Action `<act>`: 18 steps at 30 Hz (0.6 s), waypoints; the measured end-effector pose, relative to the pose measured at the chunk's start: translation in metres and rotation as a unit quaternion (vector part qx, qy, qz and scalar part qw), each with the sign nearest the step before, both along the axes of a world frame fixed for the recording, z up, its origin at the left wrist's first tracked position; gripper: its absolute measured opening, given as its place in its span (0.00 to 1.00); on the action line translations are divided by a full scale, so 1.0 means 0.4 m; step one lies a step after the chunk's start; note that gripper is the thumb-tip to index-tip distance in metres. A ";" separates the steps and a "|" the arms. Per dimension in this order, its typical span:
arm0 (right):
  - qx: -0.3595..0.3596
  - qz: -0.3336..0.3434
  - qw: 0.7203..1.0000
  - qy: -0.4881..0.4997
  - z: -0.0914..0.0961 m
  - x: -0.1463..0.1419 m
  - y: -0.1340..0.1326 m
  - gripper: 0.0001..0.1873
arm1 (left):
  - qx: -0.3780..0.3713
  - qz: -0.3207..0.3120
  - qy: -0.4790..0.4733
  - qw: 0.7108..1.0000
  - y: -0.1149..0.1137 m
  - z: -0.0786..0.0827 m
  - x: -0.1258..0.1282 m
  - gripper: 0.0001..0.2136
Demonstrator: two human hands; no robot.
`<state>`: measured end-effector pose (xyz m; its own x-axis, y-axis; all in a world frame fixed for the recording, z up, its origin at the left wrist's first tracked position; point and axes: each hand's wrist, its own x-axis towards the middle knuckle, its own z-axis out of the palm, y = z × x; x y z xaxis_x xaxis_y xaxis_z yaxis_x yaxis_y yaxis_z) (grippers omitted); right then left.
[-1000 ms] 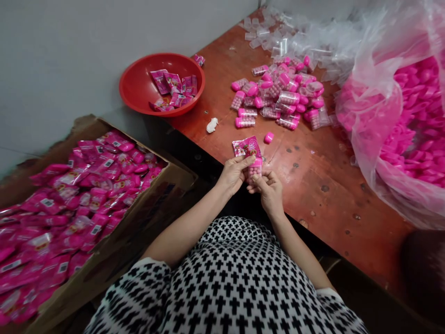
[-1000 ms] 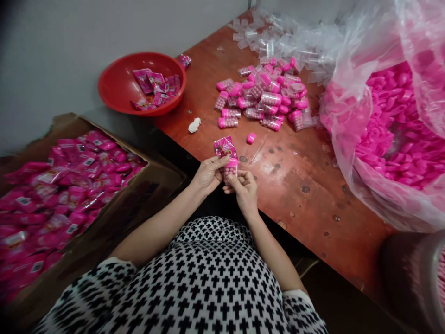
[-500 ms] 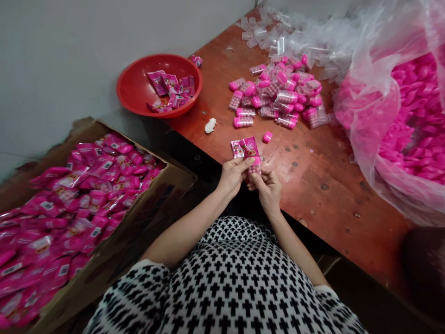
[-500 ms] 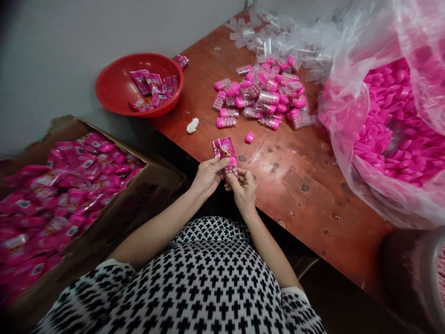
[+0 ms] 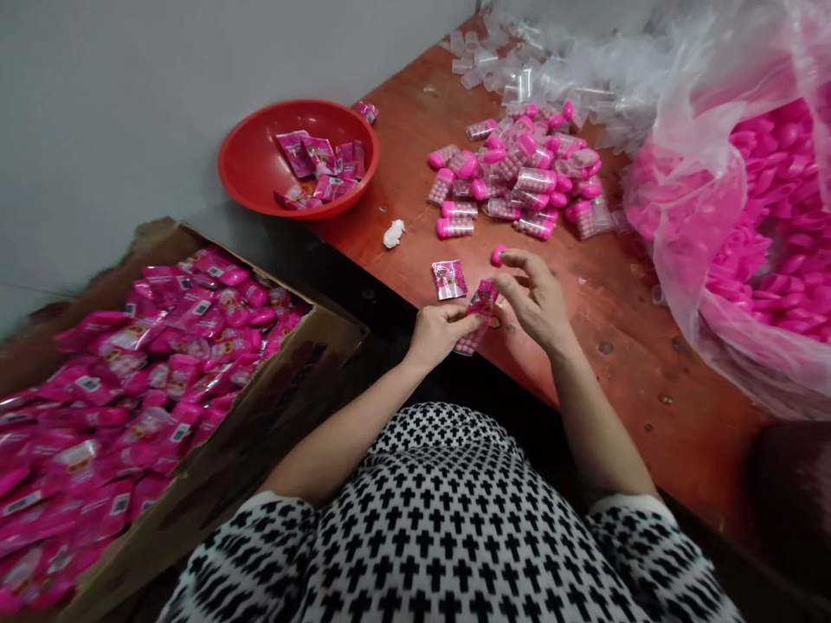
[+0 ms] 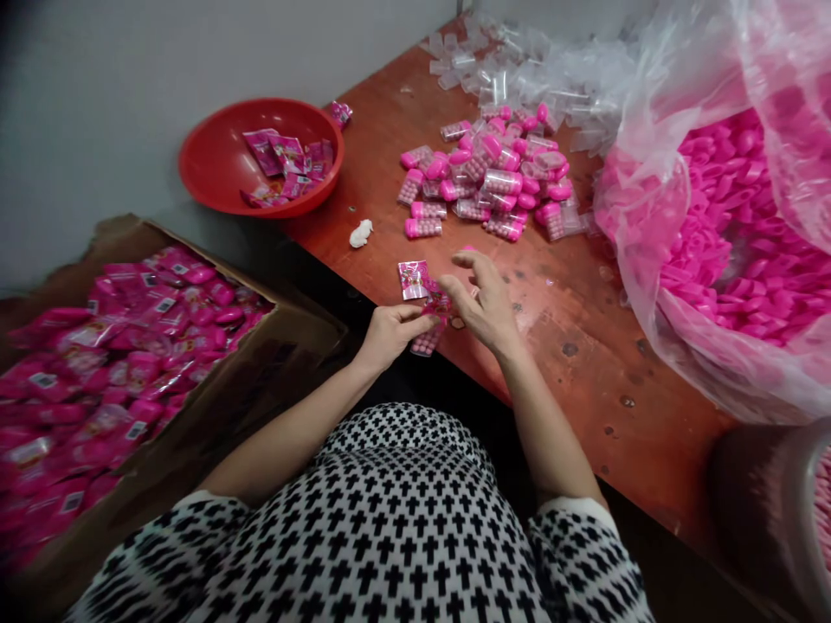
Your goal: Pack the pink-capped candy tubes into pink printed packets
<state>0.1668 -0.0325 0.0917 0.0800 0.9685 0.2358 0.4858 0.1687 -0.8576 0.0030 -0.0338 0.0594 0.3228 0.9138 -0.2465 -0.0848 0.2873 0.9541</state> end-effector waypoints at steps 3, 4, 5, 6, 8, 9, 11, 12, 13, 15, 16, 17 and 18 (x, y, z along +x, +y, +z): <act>-0.025 0.068 0.994 -0.077 0.016 -0.008 0.041 0.16 | 0.015 -0.012 0.007 1.000 -0.009 0.014 0.005 0.10; -0.019 0.052 0.995 -0.087 0.009 -0.015 0.049 0.16 | 0.011 -0.018 0.003 1.000 -0.010 0.016 0.006 0.10; -0.005 0.024 0.996 -0.084 -0.002 -0.024 0.055 0.16 | 0.006 -0.023 -0.003 1.000 -0.010 0.018 0.005 0.11; 0.010 -0.006 0.998 -0.068 -0.015 -0.033 0.058 0.16 | 0.000 -0.026 -0.007 1.000 -0.008 0.018 0.004 0.11; 0.024 -0.052 0.998 0.002 -0.042 -0.049 0.060 0.15 | -0.015 -0.027 -0.014 0.999 -0.002 0.015 -0.001 0.12; 0.021 -0.069 0.996 0.047 -0.053 -0.056 0.057 0.14 | -0.024 -0.020 -0.020 0.999 0.003 0.013 -0.005 0.12; 0.017 -0.102 0.987 0.122 -0.068 -0.067 0.042 0.13 | -0.047 0.018 -0.046 0.998 0.014 0.006 -0.012 0.12; 0.017 -0.118 0.982 0.148 -0.073 -0.072 0.029 0.13 | -0.061 0.044 -0.066 0.995 0.020 0.002 -0.015 0.12; 0.012 -0.126 0.977 0.169 -0.078 -0.078 0.012 0.13 | -0.074 0.069 -0.091 0.991 0.025 -0.002 -0.017 0.13; -0.031 -0.112 0.967 0.226 -0.088 -0.092 -0.028 0.15 | -0.100 0.104 -0.138 0.980 0.035 -0.008 -0.018 0.14; -0.070 -0.089 0.958 0.263 -0.093 -0.101 -0.049 0.17 | -0.111 0.111 -0.156 0.975 0.039 -0.009 -0.017 0.14; -0.112 -0.064 0.945 0.300 -0.098 -0.111 -0.068 0.18 | -0.120 0.115 -0.171 0.971 0.041 -0.010 -0.015 0.15; -0.148 -0.045 0.930 0.333 -0.102 -0.121 -0.085 0.18 | -0.126 0.116 -0.184 0.968 0.042 -0.009 -0.012 0.15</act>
